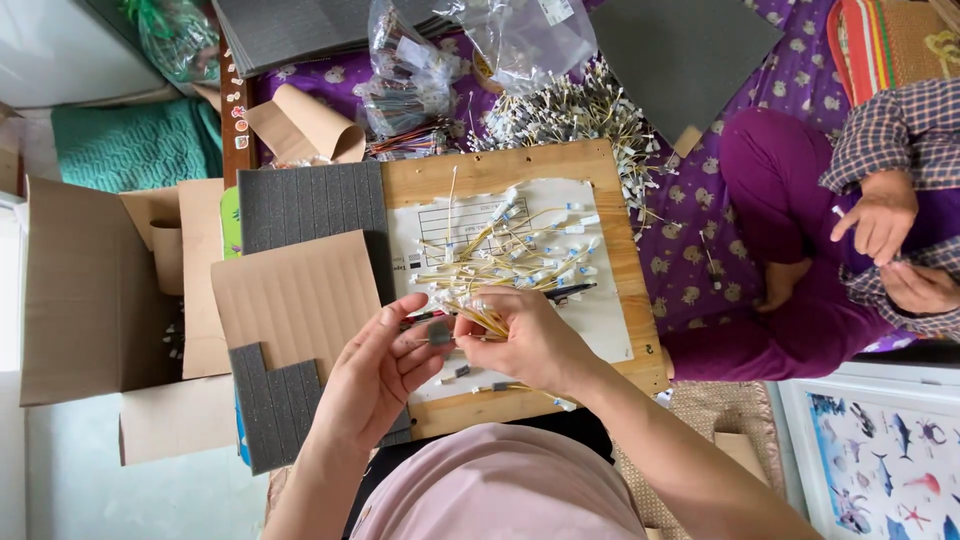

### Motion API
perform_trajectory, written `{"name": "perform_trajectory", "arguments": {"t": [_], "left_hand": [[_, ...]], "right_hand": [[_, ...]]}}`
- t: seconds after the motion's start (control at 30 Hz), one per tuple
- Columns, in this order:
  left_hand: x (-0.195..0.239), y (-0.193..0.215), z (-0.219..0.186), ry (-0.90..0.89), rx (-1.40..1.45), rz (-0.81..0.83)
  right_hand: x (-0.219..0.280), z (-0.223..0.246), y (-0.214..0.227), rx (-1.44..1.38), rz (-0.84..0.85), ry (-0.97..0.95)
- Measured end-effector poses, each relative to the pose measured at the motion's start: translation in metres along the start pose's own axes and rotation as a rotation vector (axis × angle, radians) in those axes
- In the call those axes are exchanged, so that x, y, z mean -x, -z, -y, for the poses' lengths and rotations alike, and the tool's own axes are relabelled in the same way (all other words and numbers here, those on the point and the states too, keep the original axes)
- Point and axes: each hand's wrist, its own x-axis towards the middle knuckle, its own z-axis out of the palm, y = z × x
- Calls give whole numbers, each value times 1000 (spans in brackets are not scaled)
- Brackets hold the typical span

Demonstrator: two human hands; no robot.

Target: Assembling wire harnesses by manually inserting individual wires into a connector block

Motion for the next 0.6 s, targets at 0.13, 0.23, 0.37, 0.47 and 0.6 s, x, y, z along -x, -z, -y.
{"name": "perform_trajectory", "arguments": {"t": [0.13,0.23,0.37,0.47,0.6], "left_hand": [[5,-15,-6,-86,-174,24],[10,-18,-12,-204,-363,99],[23,-30,-22,-291,-616,180],[29,-38,-26,-369,-774,177],[29,-38,-20,-533,-943,124]], "right_hand": [[3,-8,6,-55,42,-79],[-1,-21,1,-98,34,-144],[0,-26,-1,-330,-38,-299],[0,-29,2,-387,-30,-354],[-2,-28,5,-454,5,-401]]}}
